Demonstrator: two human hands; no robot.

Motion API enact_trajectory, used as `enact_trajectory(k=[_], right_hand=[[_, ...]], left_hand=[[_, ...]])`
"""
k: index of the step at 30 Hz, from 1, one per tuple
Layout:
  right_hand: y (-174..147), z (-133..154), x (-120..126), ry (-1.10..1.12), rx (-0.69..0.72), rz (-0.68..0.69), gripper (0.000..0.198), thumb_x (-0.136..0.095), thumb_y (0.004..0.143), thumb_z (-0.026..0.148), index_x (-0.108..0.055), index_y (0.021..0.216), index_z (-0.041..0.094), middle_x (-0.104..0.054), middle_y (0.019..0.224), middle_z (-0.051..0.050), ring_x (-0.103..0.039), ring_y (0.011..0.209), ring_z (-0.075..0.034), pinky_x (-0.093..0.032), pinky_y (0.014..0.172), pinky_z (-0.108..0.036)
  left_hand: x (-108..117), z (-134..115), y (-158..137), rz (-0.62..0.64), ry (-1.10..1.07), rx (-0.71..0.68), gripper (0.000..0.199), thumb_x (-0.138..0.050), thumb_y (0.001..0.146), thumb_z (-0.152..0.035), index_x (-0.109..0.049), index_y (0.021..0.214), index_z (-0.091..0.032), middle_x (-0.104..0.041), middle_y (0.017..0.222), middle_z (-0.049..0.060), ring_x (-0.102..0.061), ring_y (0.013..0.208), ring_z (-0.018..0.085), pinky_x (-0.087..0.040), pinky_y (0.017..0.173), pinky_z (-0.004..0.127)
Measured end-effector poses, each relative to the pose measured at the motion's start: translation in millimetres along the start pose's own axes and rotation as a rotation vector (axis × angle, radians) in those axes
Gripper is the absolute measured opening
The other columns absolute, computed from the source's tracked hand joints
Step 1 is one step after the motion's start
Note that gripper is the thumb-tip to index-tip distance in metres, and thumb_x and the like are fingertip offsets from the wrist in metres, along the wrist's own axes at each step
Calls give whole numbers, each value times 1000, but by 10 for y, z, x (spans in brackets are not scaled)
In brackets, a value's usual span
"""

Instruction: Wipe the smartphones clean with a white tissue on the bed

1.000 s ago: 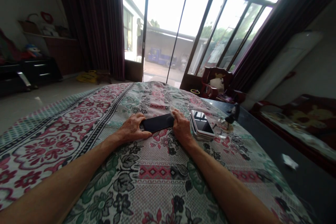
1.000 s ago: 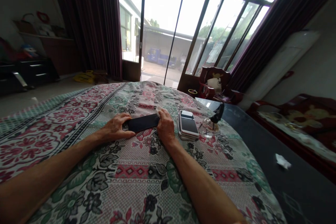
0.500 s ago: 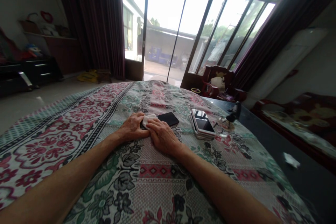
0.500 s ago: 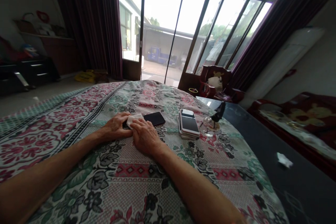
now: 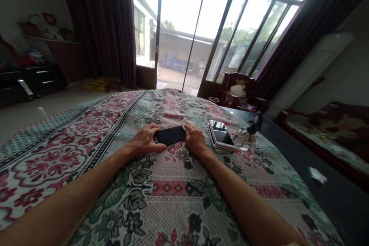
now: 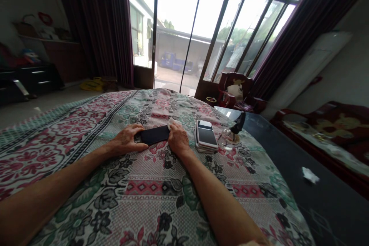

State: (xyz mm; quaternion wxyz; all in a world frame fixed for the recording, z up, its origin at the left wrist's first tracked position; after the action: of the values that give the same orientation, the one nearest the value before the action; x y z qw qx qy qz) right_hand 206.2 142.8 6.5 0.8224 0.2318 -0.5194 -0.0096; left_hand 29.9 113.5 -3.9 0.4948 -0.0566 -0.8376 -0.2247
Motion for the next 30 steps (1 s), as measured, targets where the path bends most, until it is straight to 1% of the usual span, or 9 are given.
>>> enact_trajectory(k=[2, 4, 7, 11, 14, 17, 20, 24, 30], right_hand=[[4, -120, 64, 19, -75, -56, 39, -39, 92, 10, -67, 117, 16, -63, 132, -11, -55, 126, -21, -39, 111, -35], [-15, -109, 131, 64, -67, -129, 41, -39, 88, 7, -67, 117, 17, -64, 130, -11, -56, 125, -21, -39, 111, -36], [-101, 196, 171, 166, 124, -198, 44, -40, 84, 3, -65, 118, 18, -61, 134, -10, -53, 128, -22, -39, 112, -38], [-317, 758, 46, 261, 423, -99, 40, -42, 88, 9, -62, 122, 18, -58, 137, -11, -50, 130, -21, -40, 111, -42], [-433, 992, -90, 223, 515, 52, 36, -42, 95, 16, -61, 125, 18, -58, 138, -10, -46, 133, -22, -39, 111, -45], [-430, 999, -167, 157, 490, 156, 34, -41, 98, 20, -61, 126, 20, -58, 138, -8, -45, 133, -22, -38, 110, -47], [-339, 877, -180, 109, 432, 176, 35, -42, 98, 20, -61, 127, 20, -56, 141, -8, -44, 135, -23, -36, 110, -48], [-173, 597, -155, 75, 318, 128, 36, -43, 95, 17, -63, 125, 19, -56, 141, -8, -46, 133, -22, -37, 110, -45], [-13, 139, -86, 11, 89, 48, 39, -42, 91, 13, -65, 123, 15, -55, 141, -10, -45, 135, -22, -36, 112, -38]], left_hand=[[-1, -3, 0, 1, -9, -4, 59, -68, 66, -54, -65, 111, -17, -62, 121, 13, -56, 115, 31, -43, 101, 41], [2, -4, 0, 0, -17, -3, 59, -69, 65, -54, -65, 111, -16, -62, 120, 13, -56, 115, 32, -43, 101, 41], [5, -14, 1, 4, -25, -2, 60, -69, 65, -55, -66, 110, -15, -63, 118, 13, -56, 114, 32, -44, 100, 41], [9, -26, -4, 2, -28, -1, 55, -68, 67, -52, -66, 107, -15, -63, 116, 13, -57, 112, 32, -45, 99, 43], [8, -27, -7, -9, -38, -13, 47, -65, 68, -47, -66, 102, -15, -63, 115, 12, -57, 110, 30, -45, 99, 41], [-1, -22, -6, -15, -30, -24, 45, -64, 68, -46, -67, 101, -15, -63, 115, 12, -58, 110, 30, -44, 101, 40], [-9, -18, -2, -8, -7, -20, 53, -65, 68, -50, -66, 106, -13, -62, 118, 13, -56, 112, 31, -43, 102, 41], [-4, -14, 5, 14, 8, 7, 58, -67, 66, -53, -65, 109, -14, -62, 120, 14, -56, 114, 32, -43, 102, 41], [0, -12, 4, 16, -11, 8, 57, -67, 66, -54, -64, 110, -17, -61, 122, 14, -56, 114, 32, -42, 103, 45]])
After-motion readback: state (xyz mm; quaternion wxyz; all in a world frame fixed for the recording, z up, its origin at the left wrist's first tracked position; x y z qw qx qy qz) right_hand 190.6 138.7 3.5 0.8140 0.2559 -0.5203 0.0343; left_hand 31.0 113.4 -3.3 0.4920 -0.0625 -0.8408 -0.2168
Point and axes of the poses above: each hand's wrist, its own y-axis towards the middle knuckle, its own x-axis out of the back of the hand, z = x × y, the point moved 10 cm from there along y, towards the middle knuckle
